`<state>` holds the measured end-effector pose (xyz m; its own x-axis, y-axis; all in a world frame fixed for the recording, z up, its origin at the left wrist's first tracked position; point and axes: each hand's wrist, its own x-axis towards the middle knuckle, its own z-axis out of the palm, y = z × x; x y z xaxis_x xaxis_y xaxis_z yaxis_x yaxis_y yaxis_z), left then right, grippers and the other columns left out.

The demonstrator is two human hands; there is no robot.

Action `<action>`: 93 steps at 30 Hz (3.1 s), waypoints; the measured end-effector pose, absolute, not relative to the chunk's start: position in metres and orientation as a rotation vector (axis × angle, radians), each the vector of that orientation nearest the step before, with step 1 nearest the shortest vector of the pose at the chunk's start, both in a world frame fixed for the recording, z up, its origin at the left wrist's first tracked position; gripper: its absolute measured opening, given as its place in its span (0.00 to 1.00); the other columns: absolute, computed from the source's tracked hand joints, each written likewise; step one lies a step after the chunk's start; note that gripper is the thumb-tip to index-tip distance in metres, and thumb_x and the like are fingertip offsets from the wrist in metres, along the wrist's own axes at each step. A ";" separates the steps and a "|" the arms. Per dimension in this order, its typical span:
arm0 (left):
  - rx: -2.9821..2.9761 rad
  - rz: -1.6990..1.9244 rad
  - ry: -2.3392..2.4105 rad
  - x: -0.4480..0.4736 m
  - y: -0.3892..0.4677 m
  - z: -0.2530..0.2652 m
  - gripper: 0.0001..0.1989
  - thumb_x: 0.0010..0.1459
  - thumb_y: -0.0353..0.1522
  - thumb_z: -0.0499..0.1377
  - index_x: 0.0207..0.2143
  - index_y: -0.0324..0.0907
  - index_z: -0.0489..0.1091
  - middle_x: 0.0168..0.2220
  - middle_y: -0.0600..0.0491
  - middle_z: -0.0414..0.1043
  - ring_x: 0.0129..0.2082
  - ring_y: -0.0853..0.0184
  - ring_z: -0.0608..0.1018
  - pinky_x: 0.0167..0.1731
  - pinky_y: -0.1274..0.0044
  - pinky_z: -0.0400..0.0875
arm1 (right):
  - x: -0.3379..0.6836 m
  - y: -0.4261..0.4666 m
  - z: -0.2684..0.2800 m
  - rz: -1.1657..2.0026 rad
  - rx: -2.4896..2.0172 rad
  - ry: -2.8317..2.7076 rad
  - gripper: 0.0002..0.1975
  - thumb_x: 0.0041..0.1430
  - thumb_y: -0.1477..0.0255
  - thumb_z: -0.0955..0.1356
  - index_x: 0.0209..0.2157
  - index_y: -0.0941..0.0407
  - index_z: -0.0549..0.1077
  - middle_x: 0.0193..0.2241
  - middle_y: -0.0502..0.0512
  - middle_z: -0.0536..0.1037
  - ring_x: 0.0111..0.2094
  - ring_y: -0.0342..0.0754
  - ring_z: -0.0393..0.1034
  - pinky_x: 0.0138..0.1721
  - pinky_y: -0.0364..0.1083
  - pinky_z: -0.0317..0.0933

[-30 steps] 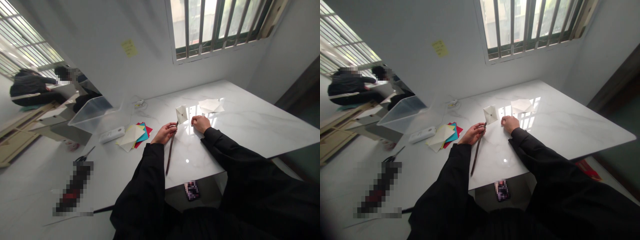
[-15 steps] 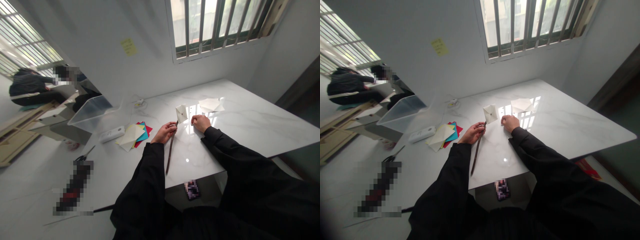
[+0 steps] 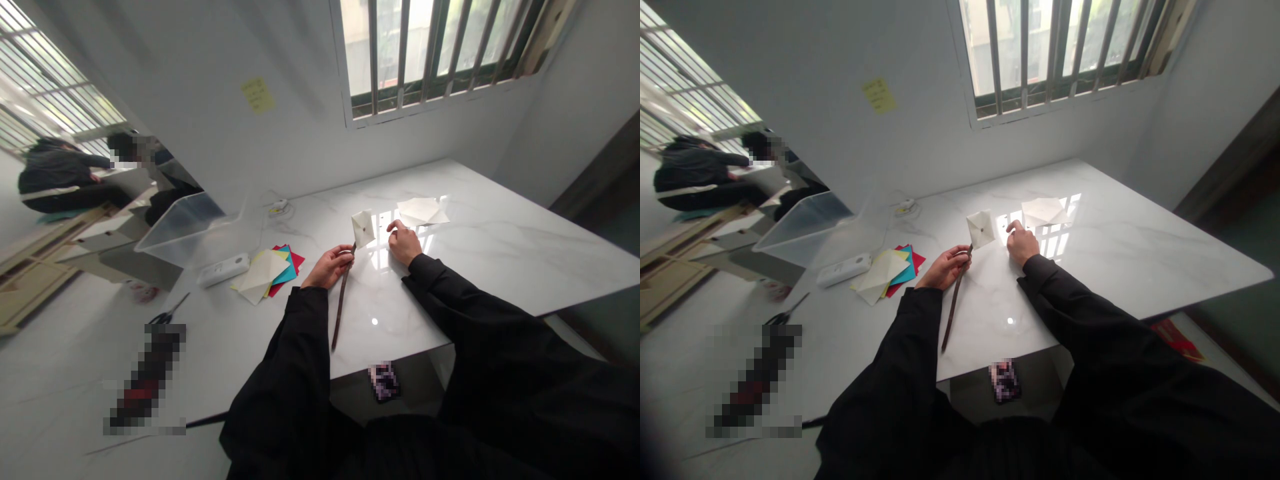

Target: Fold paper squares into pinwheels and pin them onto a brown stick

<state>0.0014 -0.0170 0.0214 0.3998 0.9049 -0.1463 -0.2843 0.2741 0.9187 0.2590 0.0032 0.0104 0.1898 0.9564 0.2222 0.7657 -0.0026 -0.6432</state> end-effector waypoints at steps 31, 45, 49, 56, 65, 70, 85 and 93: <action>0.937 0.939 0.791 0.003 -0.014 0.019 0.28 0.44 0.33 0.79 0.47 0.37 0.76 0.35 0.53 0.80 0.33 0.73 0.80 0.39 0.80 0.74 | 0.251 0.000 0.009 0.536 -1.612 -1.944 0.16 0.57 0.76 0.64 0.30 0.54 0.84 0.29 0.53 0.83 0.33 0.48 0.72 0.37 0.43 0.58; 0.938 0.935 0.788 0.003 -0.014 0.020 0.27 0.44 0.32 0.79 0.46 0.38 0.76 0.35 0.53 0.80 0.33 0.73 0.80 0.38 0.80 0.74 | 0.251 -0.002 0.012 0.534 -1.626 -1.936 0.16 0.58 0.77 0.64 0.31 0.53 0.85 0.31 0.53 0.84 0.35 0.49 0.74 0.40 0.43 0.61; 0.944 0.932 0.785 0.003 -0.014 0.021 0.27 0.44 0.32 0.79 0.46 0.37 0.76 0.35 0.52 0.80 0.32 0.73 0.80 0.38 0.80 0.73 | 0.251 -0.002 0.013 0.541 -1.627 -1.933 0.16 0.59 0.77 0.64 0.31 0.53 0.85 0.32 0.53 0.85 0.36 0.49 0.75 0.40 0.43 0.62; 0.962 0.934 0.789 0.004 -0.015 0.022 0.26 0.45 0.33 0.79 0.46 0.38 0.76 0.35 0.53 0.79 0.32 0.73 0.79 0.38 0.80 0.73 | 0.251 -0.002 0.011 0.528 -1.621 -1.935 0.17 0.59 0.77 0.64 0.32 0.52 0.86 0.32 0.53 0.85 0.36 0.49 0.75 0.40 0.43 0.62; 0.970 0.933 0.791 0.004 -0.014 0.021 0.27 0.44 0.34 0.79 0.46 0.38 0.76 0.34 0.53 0.79 0.31 0.73 0.79 0.36 0.80 0.72 | 0.252 0.000 0.009 0.519 -1.621 -1.943 0.17 0.58 0.77 0.64 0.32 0.52 0.86 0.32 0.53 0.84 0.36 0.50 0.75 0.40 0.43 0.62; 0.971 0.925 0.792 0.004 -0.014 0.020 0.26 0.46 0.33 0.78 0.47 0.38 0.75 0.34 0.53 0.79 0.32 0.73 0.79 0.37 0.79 0.72 | 0.252 -0.001 0.010 0.529 -1.630 -1.938 0.16 0.58 0.76 0.64 0.32 0.52 0.86 0.31 0.53 0.84 0.35 0.49 0.74 0.39 0.43 0.62; 0.957 0.929 0.790 0.004 -0.014 0.019 0.26 0.47 0.32 0.78 0.47 0.37 0.76 0.35 0.52 0.79 0.32 0.73 0.79 0.38 0.80 0.73 | 0.251 -0.003 0.013 0.532 -1.649 -1.941 0.17 0.60 0.76 0.64 0.34 0.52 0.86 0.34 0.53 0.85 0.37 0.49 0.76 0.41 0.43 0.63; 0.943 0.936 0.791 0.005 -0.015 0.022 0.27 0.45 0.32 0.79 0.47 0.37 0.76 0.35 0.53 0.80 0.33 0.73 0.80 0.39 0.80 0.74 | 0.251 -0.003 0.013 0.533 -1.634 -1.947 0.17 0.60 0.76 0.64 0.33 0.52 0.86 0.33 0.53 0.85 0.36 0.48 0.75 0.40 0.43 0.62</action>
